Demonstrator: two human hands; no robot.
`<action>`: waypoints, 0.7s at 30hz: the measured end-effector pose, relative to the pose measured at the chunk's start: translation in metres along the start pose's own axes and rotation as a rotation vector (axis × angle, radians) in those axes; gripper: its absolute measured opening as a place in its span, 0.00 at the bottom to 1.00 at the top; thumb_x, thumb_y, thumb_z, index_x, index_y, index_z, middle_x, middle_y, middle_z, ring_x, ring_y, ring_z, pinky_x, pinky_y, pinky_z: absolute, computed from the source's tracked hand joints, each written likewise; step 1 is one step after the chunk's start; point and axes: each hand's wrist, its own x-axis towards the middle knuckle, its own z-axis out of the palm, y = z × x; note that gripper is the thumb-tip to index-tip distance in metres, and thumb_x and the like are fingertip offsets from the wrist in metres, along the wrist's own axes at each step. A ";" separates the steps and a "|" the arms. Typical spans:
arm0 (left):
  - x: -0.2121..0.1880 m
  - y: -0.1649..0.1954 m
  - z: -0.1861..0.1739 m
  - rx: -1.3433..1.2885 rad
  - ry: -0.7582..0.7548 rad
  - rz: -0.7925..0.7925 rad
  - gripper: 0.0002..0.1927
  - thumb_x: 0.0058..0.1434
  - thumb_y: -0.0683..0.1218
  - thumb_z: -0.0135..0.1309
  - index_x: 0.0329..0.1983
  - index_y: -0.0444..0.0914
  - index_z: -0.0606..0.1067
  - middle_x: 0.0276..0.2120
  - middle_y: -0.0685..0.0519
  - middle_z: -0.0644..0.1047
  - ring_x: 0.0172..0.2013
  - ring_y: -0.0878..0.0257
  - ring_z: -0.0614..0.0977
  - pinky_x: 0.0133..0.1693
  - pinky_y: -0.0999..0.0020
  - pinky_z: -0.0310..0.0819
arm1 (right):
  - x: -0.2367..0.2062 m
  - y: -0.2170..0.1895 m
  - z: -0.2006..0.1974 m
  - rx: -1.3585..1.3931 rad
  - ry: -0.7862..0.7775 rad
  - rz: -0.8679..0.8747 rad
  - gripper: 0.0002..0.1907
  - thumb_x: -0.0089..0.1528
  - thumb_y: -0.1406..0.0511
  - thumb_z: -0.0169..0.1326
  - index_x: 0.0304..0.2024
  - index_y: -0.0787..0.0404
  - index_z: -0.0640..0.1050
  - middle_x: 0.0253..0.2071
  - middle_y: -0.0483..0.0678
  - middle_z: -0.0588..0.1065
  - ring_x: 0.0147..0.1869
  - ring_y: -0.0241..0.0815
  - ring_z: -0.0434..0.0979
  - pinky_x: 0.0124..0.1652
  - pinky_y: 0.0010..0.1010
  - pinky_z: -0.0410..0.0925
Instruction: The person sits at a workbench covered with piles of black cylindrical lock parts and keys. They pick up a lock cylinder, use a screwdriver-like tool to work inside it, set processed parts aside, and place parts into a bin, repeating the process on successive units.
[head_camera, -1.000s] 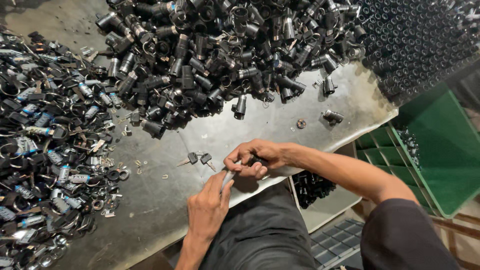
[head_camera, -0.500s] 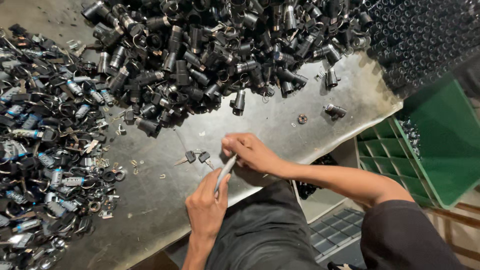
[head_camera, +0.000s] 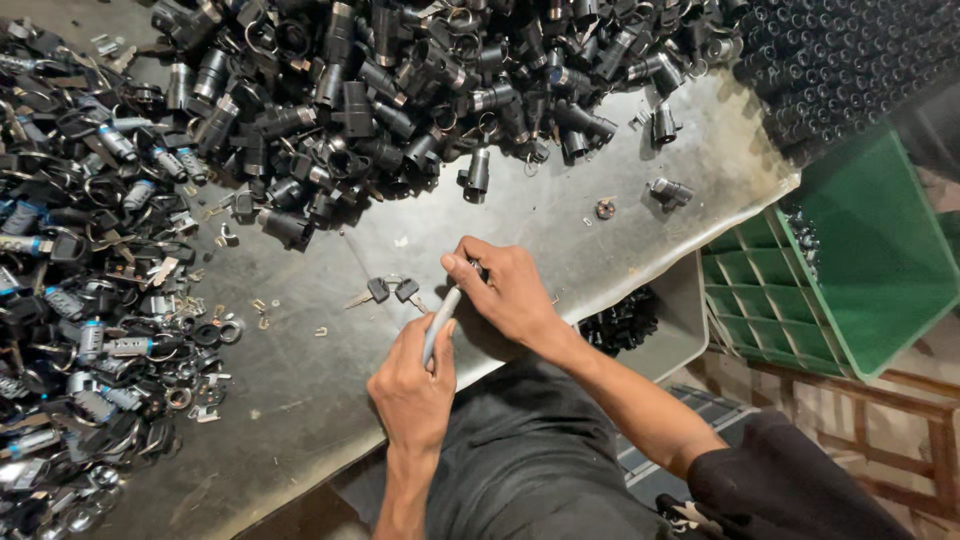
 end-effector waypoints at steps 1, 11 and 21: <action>0.000 0.001 0.000 0.004 0.009 0.008 0.09 0.67 0.48 0.58 0.44 0.38 0.78 0.31 0.46 0.81 0.25 0.51 0.81 0.27 0.58 0.73 | -0.001 0.000 0.000 0.040 -0.024 0.003 0.15 0.68 0.58 0.53 0.34 0.63 0.78 0.23 0.49 0.77 0.24 0.36 0.70 0.27 0.30 0.65; 0.004 0.003 0.001 0.007 0.023 -0.078 0.09 0.65 0.49 0.60 0.40 0.39 0.79 0.27 0.47 0.80 0.22 0.52 0.81 0.25 0.60 0.72 | 0.012 0.006 -0.023 0.234 -0.323 -0.099 0.14 0.67 0.62 0.54 0.52 0.61 0.76 0.33 0.45 0.76 0.32 0.30 0.69 0.34 0.26 0.65; 0.005 0.005 0.009 0.069 0.082 -0.045 0.08 0.65 0.48 0.61 0.39 0.39 0.79 0.28 0.47 0.80 0.26 0.48 0.81 0.28 0.57 0.72 | 0.002 0.003 -0.005 0.131 -0.063 -0.047 0.11 0.70 0.62 0.52 0.47 0.63 0.79 0.33 0.46 0.78 0.28 0.32 0.71 0.31 0.27 0.66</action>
